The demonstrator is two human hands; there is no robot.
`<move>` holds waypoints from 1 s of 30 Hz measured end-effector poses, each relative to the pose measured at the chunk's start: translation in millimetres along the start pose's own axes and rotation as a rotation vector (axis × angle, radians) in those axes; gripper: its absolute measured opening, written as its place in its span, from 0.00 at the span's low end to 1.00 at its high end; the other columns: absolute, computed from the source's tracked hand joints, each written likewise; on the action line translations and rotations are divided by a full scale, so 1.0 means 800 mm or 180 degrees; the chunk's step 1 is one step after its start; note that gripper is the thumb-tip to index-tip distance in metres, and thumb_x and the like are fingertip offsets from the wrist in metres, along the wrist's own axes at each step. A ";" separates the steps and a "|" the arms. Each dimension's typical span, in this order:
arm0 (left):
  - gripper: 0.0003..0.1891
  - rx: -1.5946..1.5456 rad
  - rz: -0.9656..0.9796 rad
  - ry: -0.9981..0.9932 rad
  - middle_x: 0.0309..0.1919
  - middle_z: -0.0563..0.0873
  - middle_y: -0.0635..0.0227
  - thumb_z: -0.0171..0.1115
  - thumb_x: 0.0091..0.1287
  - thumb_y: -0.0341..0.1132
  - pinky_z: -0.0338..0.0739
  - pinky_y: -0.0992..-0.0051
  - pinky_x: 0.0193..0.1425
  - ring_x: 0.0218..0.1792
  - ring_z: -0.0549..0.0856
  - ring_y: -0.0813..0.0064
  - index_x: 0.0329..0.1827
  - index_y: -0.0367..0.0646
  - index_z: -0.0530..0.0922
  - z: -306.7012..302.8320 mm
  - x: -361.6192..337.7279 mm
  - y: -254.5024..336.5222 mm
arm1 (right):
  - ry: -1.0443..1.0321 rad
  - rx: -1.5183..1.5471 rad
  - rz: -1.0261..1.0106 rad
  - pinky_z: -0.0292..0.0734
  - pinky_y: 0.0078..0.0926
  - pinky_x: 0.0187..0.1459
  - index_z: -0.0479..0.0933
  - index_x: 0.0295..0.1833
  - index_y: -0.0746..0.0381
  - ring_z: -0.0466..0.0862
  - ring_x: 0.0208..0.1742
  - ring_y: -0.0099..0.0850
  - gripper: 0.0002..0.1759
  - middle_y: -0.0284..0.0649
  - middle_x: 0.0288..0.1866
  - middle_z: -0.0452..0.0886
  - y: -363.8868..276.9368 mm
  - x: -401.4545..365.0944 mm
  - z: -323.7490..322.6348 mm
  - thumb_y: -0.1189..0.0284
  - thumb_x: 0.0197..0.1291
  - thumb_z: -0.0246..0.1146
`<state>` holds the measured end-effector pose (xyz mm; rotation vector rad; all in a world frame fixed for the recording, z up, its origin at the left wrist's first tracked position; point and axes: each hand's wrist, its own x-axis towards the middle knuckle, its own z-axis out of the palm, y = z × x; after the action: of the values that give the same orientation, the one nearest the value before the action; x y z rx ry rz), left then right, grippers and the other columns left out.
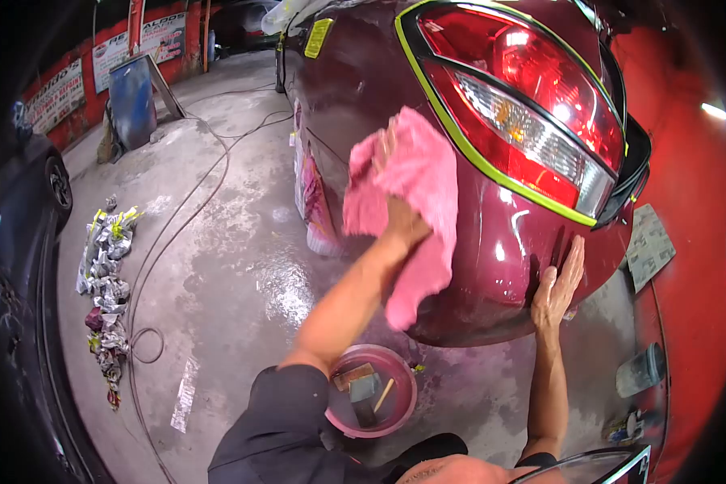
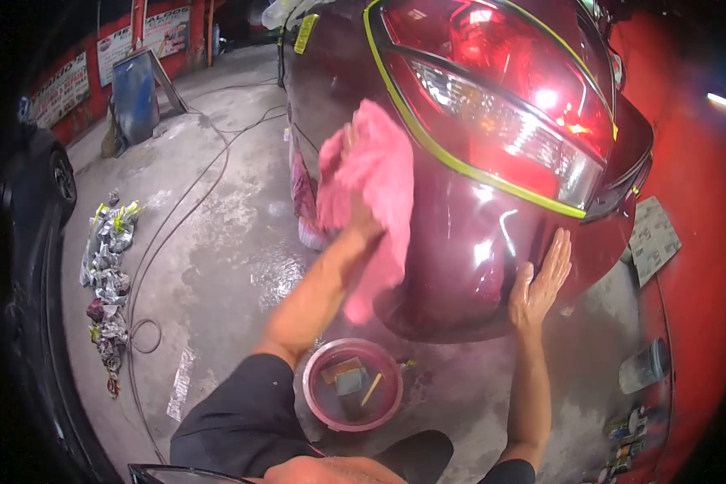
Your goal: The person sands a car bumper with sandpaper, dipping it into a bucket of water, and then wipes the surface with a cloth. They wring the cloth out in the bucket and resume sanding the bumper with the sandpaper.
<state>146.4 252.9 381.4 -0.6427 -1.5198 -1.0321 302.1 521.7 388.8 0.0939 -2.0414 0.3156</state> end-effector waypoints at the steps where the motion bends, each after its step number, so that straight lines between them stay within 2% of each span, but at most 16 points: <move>1: 0.44 -0.0074 0.0170 0.0108 0.79 0.52 0.45 0.63 0.59 0.55 0.37 0.39 0.78 0.79 0.46 0.40 0.77 0.47 0.61 0.003 0.032 -0.016 | -0.0025 -0.0089 0.0058 0.41 0.54 0.77 0.50 0.81 0.63 0.51 0.82 0.48 0.40 0.52 0.81 0.53 -0.001 0.001 0.001 0.53 0.71 0.45; 2: 0.44 -0.0360 0.0231 0.0218 0.79 0.52 0.45 0.63 0.59 0.55 0.37 0.39 0.78 0.79 0.46 0.41 0.77 0.47 0.61 0.012 0.060 -0.038 | 0.0014 -0.0061 0.0028 0.41 0.53 0.77 0.52 0.81 0.63 0.52 0.82 0.49 0.39 0.52 0.81 0.54 0.001 0.000 0.002 0.53 0.71 0.45; 3: 0.24 -0.1979 -0.0420 0.0346 0.62 0.74 0.60 0.60 0.68 0.42 0.70 0.70 0.65 0.65 0.73 0.62 0.65 0.41 0.73 0.054 0.067 -0.103 | -0.0003 -0.0090 0.0006 0.41 0.53 0.77 0.52 0.81 0.63 0.52 0.82 0.49 0.39 0.52 0.81 0.54 0.003 0.004 0.004 0.53 0.71 0.45; 4: 0.25 -0.3541 -0.0979 0.0216 0.62 0.75 0.60 0.63 0.66 0.42 0.68 0.66 0.68 0.66 0.72 0.61 0.64 0.42 0.75 0.083 0.093 -0.137 | 0.0020 -0.0101 -0.0033 0.42 0.53 0.77 0.53 0.80 0.63 0.52 0.82 0.49 0.39 0.52 0.81 0.55 0.004 0.003 0.005 0.53 0.71 0.45; 5: 0.50 -0.0578 -0.0132 -0.0052 0.79 0.55 0.52 0.66 0.53 0.62 0.39 0.41 0.79 0.80 0.48 0.46 0.78 0.48 0.61 0.030 0.137 -0.067 | 0.0021 -0.0120 -0.0075 0.43 0.52 0.77 0.53 0.80 0.64 0.53 0.82 0.49 0.38 0.53 0.80 0.55 0.006 0.002 0.003 0.53 0.71 0.45; 6: 0.50 -0.0044 0.0063 -0.0174 0.79 0.55 0.53 0.66 0.53 0.61 0.40 0.43 0.80 0.80 0.48 0.45 0.77 0.47 0.61 0.030 0.157 -0.073 | 0.0060 -0.0105 -0.0093 0.44 0.49 0.78 0.55 0.79 0.65 0.54 0.81 0.50 0.38 0.53 0.80 0.56 0.003 0.003 0.004 0.54 0.71 0.44; 8: 0.49 -0.0170 -0.0097 -0.0083 0.78 0.57 0.52 0.66 0.52 0.60 0.43 0.43 0.79 0.79 0.51 0.45 0.76 0.46 0.63 0.023 0.166 -0.067 | 0.0001 -0.0119 -0.0054 0.45 0.48 0.78 0.55 0.79 0.66 0.54 0.81 0.50 0.37 0.54 0.80 0.56 -0.002 0.007 0.003 0.54 0.72 0.44; 12: 0.40 -0.0903 -0.1118 0.0034 0.68 0.72 0.52 0.68 0.54 0.53 0.51 0.44 0.77 0.71 0.65 0.44 0.69 0.45 0.72 0.023 0.127 -0.080 | 0.0003 -0.0041 0.0003 0.47 0.46 0.77 0.56 0.78 0.68 0.56 0.80 0.50 0.36 0.54 0.79 0.58 -0.004 0.005 0.002 0.55 0.72 0.44; 16: 0.34 -0.0908 -0.1525 0.0127 0.62 0.74 0.52 0.66 0.56 0.51 0.56 0.46 0.70 0.65 0.69 0.46 0.65 0.44 0.73 0.015 0.006 -0.093 | -0.0007 -0.0108 0.0028 0.49 0.42 0.77 0.58 0.77 0.67 0.59 0.79 0.47 0.35 0.52 0.78 0.61 -0.010 0.005 0.005 0.55 0.74 0.44; 20: 0.29 -0.0802 -0.1774 0.0061 0.56 0.76 0.53 0.65 0.58 0.49 0.62 0.49 0.63 0.59 0.73 0.48 0.60 0.43 0.74 0.010 -0.124 -0.062 | 0.0001 -0.0054 0.0040 0.50 0.41 0.77 0.60 0.76 0.68 0.60 0.79 0.46 0.34 0.52 0.78 0.62 -0.006 0.003 0.004 0.57 0.74 0.46; 23: 0.25 -0.0669 -0.1778 -0.0258 0.52 0.78 0.54 0.64 0.60 0.47 0.66 0.51 0.58 0.54 0.76 0.50 0.56 0.43 0.75 0.007 -0.236 0.003 | -0.0010 -0.0045 0.0058 0.50 0.40 0.77 0.60 0.76 0.68 0.60 0.78 0.45 0.33 0.51 0.77 0.63 -0.003 0.001 0.004 0.58 0.74 0.46; 26: 0.21 -0.0687 -0.1421 -0.0700 0.47 0.80 0.54 0.62 0.61 0.46 0.69 0.53 0.53 0.49 0.79 0.51 0.53 0.42 0.76 0.002 -0.331 0.094 | -0.0026 0.0029 -0.0022 0.52 0.43 0.76 0.62 0.75 0.68 0.60 0.78 0.48 0.32 0.54 0.78 0.61 -0.004 0.003 0.003 0.60 0.73 0.46; 28: 0.19 -0.0753 -0.1051 -0.0760 0.44 0.81 0.55 0.62 0.62 0.44 0.72 0.54 0.50 0.46 0.81 0.53 0.50 0.41 0.77 0.000 -0.335 0.134 | -0.0093 -0.0061 -0.0033 0.52 0.43 0.76 0.62 0.75 0.68 0.60 0.78 0.48 0.32 0.55 0.77 0.61 -0.004 0.000 0.000 0.60 0.73 0.46; 30: 0.17 -0.0676 -0.0580 -0.0503 0.41 0.82 0.55 0.61 0.63 0.43 0.75 0.55 0.47 0.43 0.83 0.54 0.48 0.41 0.78 -0.010 -0.270 0.138 | -0.0091 -0.0065 -0.0068 0.52 0.44 0.76 0.62 0.75 0.69 0.60 0.78 0.49 0.32 0.56 0.77 0.62 -0.005 0.004 0.001 0.60 0.73 0.45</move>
<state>290.6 327.4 201.1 -0.7585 -1.6419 -1.3202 300.8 517.8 391.9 0.1082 -2.0701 0.2816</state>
